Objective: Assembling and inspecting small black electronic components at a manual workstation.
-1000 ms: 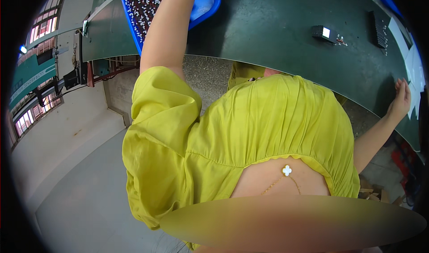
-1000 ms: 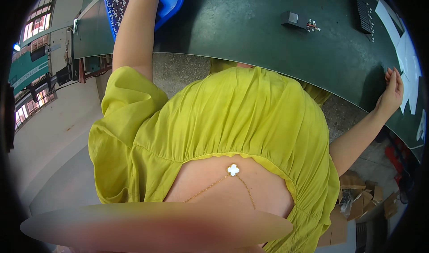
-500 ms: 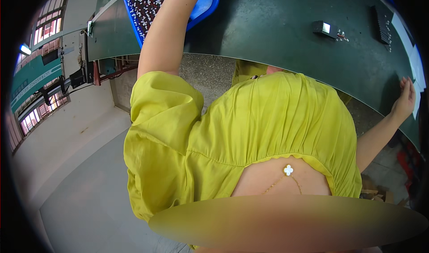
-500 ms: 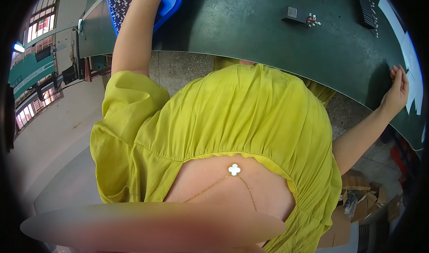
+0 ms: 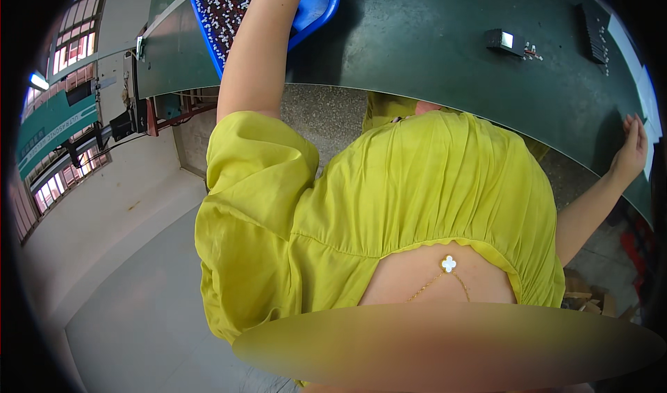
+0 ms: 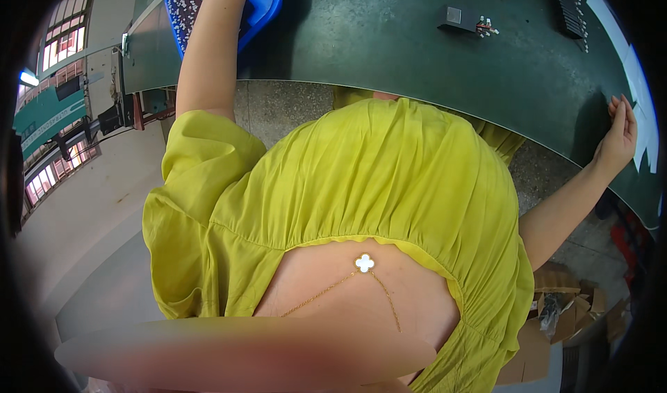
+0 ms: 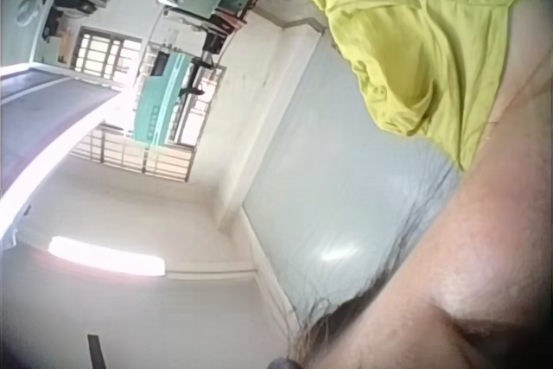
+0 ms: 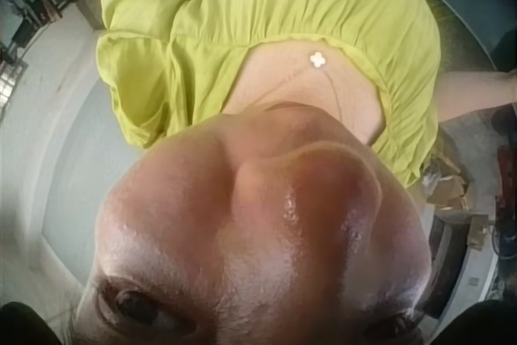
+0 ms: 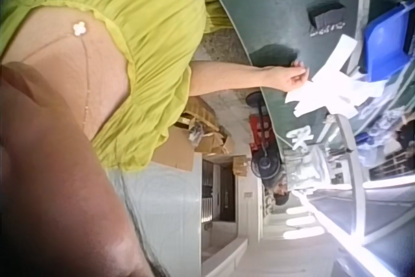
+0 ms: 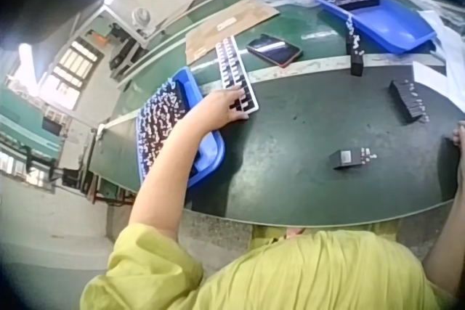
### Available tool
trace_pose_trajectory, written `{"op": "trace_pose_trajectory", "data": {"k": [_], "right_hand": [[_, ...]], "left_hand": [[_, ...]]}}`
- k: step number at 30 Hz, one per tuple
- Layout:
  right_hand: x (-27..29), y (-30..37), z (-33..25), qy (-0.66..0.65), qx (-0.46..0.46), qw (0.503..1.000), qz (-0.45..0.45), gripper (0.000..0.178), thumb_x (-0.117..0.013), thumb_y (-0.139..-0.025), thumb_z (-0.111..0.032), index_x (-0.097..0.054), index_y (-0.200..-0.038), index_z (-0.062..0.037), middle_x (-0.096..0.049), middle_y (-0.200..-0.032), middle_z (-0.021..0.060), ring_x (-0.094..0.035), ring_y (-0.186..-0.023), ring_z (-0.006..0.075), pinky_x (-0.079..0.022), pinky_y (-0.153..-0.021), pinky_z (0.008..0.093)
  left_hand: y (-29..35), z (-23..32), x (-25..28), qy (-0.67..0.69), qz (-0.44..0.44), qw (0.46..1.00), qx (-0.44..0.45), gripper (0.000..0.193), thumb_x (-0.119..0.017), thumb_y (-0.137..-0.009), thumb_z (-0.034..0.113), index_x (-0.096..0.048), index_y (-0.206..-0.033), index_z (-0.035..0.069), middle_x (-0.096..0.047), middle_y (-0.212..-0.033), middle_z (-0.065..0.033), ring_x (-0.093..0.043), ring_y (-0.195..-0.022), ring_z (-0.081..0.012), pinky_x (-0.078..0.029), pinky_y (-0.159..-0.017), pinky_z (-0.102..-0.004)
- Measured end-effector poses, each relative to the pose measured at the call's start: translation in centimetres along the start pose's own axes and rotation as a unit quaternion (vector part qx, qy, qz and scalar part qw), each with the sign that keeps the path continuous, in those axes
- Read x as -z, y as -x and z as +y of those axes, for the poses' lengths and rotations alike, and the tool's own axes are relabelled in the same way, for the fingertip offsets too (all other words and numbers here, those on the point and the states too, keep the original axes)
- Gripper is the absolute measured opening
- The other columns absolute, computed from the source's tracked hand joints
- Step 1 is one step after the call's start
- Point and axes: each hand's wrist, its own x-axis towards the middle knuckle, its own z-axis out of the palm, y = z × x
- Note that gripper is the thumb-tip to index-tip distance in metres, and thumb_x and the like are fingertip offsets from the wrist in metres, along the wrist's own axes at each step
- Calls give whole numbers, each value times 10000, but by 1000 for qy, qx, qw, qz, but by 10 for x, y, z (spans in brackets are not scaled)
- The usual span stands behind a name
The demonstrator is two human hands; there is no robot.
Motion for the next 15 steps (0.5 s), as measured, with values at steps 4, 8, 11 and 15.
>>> {"op": "trace_pose_trajectory", "data": {"k": [4,8,11,15], "right_hand": [[0,0,1,3,0,1000,1,321,-622,-1046,-124,-628,-1276,99,-711,-1177,184,-695,-1070,201,-535,-996,298],[-1,-1,0,6,6,1000,-2,316,-626,-1043,-122,-631,-1271,98,-714,-1170,180,-696,-1059,197,-537,-987,295],[-1,0,-1,-4,3,1000,0,315,-629,-1042,-124,-633,-1267,97,-715,-1165,179,-697,-1058,196,-536,-989,292],[-3,1,-3,3,-1,1000,6,317,-627,-1044,-130,-636,-1265,96,-717,-1166,177,-696,-1059,193,-533,-994,288]], "left_hand": [[-8,7,11,-37,-94,994,49,497,-739,-899,298,-656,-1280,-11,-686,-1241,-246,-647,-1156,-413,-514,-998,-454],[-3,-5,2,-43,-58,997,10,471,-705,-926,301,-660,-1271,-17,-674,-1272,-243,-637,-1175,-413,-501,-1015,-457],[-4,-8,1,-34,-79,996,23,448,-669,-951,293,-657,-1273,-19,-665,-1294,-240,-630,-1188,-412,-491,-1029,-457],[-5,-8,1,-41,-79,996,2,426,-648,-959,268,-658,-1270,-23,-661,-1300,-241,-631,-1182,-416,-496,-1023,-457]]}}
